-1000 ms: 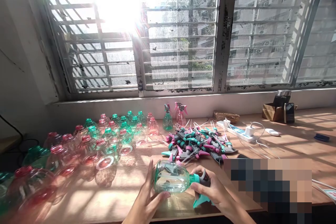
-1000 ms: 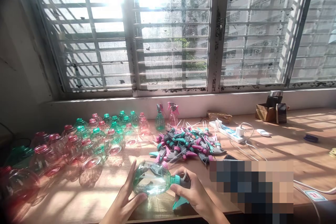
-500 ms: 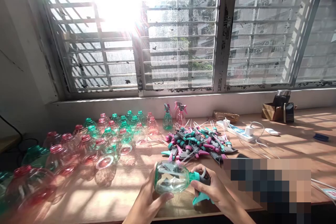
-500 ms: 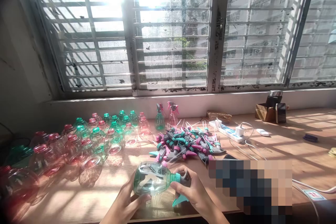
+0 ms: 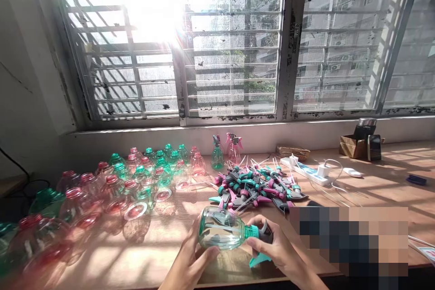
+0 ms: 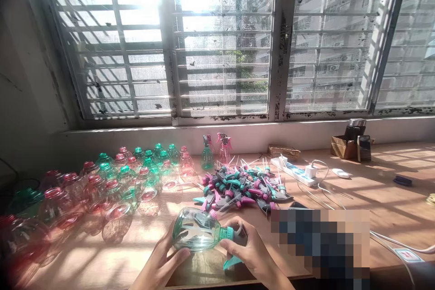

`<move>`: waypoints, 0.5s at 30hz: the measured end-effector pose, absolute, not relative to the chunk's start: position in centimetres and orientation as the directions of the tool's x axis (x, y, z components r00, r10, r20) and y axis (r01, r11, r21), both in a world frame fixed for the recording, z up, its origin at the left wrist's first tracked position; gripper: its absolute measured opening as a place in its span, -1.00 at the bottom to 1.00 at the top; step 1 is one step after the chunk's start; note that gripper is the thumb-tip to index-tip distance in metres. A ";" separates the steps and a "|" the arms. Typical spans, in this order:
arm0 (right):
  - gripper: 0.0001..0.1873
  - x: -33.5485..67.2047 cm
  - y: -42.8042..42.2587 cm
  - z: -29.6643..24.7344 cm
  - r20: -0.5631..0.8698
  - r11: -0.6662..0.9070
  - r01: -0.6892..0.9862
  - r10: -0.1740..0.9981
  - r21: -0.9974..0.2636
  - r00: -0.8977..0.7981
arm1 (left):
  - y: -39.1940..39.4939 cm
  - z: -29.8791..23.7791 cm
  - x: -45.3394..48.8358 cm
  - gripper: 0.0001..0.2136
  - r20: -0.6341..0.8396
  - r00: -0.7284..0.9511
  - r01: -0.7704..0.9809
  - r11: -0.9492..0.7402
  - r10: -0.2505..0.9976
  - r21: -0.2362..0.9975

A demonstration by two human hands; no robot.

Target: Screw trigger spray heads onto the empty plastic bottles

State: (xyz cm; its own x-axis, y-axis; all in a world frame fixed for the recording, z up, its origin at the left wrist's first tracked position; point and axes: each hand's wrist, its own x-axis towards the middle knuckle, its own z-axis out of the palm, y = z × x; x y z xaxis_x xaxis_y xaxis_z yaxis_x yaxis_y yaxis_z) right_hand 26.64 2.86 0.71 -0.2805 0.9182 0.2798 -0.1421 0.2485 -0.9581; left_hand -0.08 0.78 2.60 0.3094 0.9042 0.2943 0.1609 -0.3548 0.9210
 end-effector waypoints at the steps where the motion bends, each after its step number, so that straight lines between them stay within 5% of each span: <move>1: -0.54 26.6 2.9 0.7 0.276 0.244 -0.145 0.919 -0.959 -0.282 | 0.8 2.7 0.0 -0.34 0.296 0.296 0.140 -0.348 0.908 0.927; 8: -0.50 27.0 3.4 0.7 0.235 0.178 -0.214 0.932 -0.960 -0.276 | 1.3 0.4 -0.3 -0.24 0.320 0.209 0.149 -0.353 0.924 0.924; 12: -0.51 26.8 3.1 0.8 0.247 0.202 -0.179 0.927 -0.963 -0.282 | 1.1 1.0 -0.2 -0.12 0.277 0.313 0.130 -0.329 0.909 0.935; 15: -0.52 26.7 2.8 1.0 0.262 0.224 -0.161 0.924 -0.961 -0.278 | 0.9 2.0 0.0 -0.21 0.252 0.294 0.094 -0.290 0.922 0.952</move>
State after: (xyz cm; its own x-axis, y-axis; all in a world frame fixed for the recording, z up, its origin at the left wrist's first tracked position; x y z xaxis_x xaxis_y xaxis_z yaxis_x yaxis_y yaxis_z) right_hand 26.72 2.79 0.98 -0.2781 0.9240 0.2623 -0.1610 0.2244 -0.9611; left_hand 0.00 0.91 2.00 0.2935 0.9221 0.2521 0.0941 -0.2904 0.9523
